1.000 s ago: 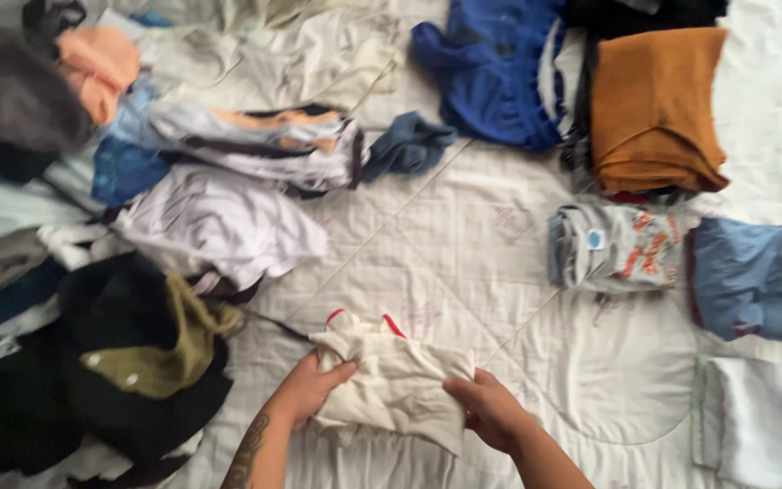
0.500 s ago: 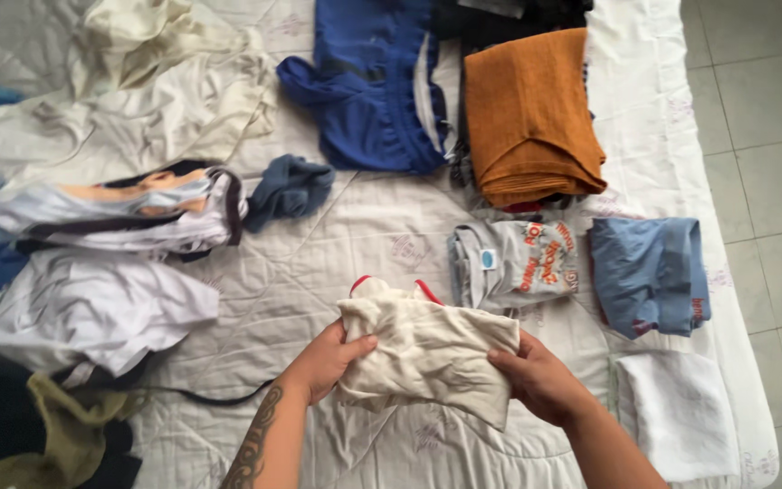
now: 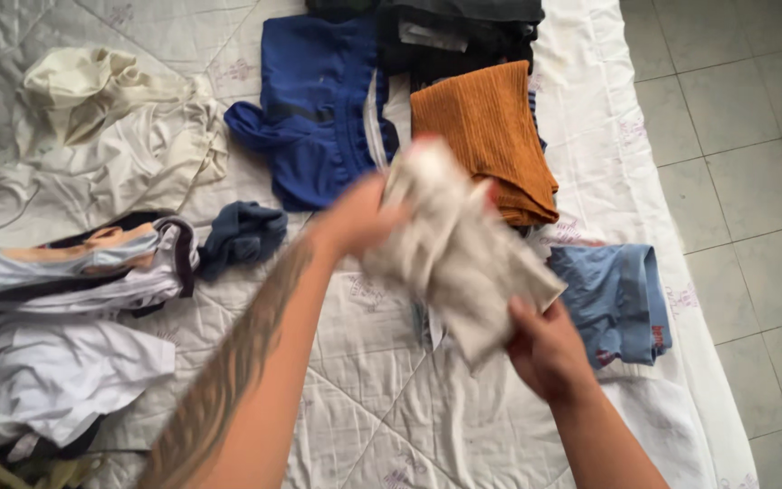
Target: The person picks up items of clothing from a pile on a bed, folds them by hand, and places them into organized stacks.
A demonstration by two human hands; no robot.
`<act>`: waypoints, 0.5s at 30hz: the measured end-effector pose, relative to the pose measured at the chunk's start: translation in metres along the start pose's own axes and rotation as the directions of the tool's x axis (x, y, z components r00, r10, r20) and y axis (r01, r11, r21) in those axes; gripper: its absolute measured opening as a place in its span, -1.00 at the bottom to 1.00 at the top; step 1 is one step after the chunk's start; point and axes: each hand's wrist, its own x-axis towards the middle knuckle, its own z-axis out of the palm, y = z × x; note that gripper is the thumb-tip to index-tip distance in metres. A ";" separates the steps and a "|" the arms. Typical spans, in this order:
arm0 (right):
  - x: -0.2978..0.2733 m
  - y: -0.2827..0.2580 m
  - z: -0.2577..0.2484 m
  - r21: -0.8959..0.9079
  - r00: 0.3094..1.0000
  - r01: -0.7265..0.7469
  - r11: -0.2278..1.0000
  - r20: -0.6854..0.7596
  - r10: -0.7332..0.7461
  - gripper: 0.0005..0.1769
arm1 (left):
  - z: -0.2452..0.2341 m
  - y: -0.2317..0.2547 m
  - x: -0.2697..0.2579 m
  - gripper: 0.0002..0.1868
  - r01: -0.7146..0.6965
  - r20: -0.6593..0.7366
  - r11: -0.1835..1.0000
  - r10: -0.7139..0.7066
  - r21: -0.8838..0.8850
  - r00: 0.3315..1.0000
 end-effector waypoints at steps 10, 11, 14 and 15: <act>0.200 0.007 -0.010 0.316 0.979 0.203 0.927 -0.091 -0.184 -0.35 | -0.028 0.033 0.009 -0.70 -0.269 -0.410 0.887 0.419 0.374 0.810; 0.197 0.003 -0.017 0.288 0.976 0.192 0.938 -0.152 -0.154 -0.35 | -0.022 0.018 -0.010 -0.66 -0.257 -0.391 0.903 0.387 0.345 0.835; 0.171 0.013 -0.019 0.281 0.980 0.198 0.939 -0.052 -0.191 -0.39 | -0.016 -0.019 -0.056 -0.66 -0.001 -0.426 0.978 0.092 0.209 0.900; 0.161 0.020 -0.018 0.233 0.982 0.181 0.955 -0.103 -0.161 -0.43 | -0.014 -0.027 -0.067 -0.68 0.044 -0.438 0.988 0.026 0.148 0.898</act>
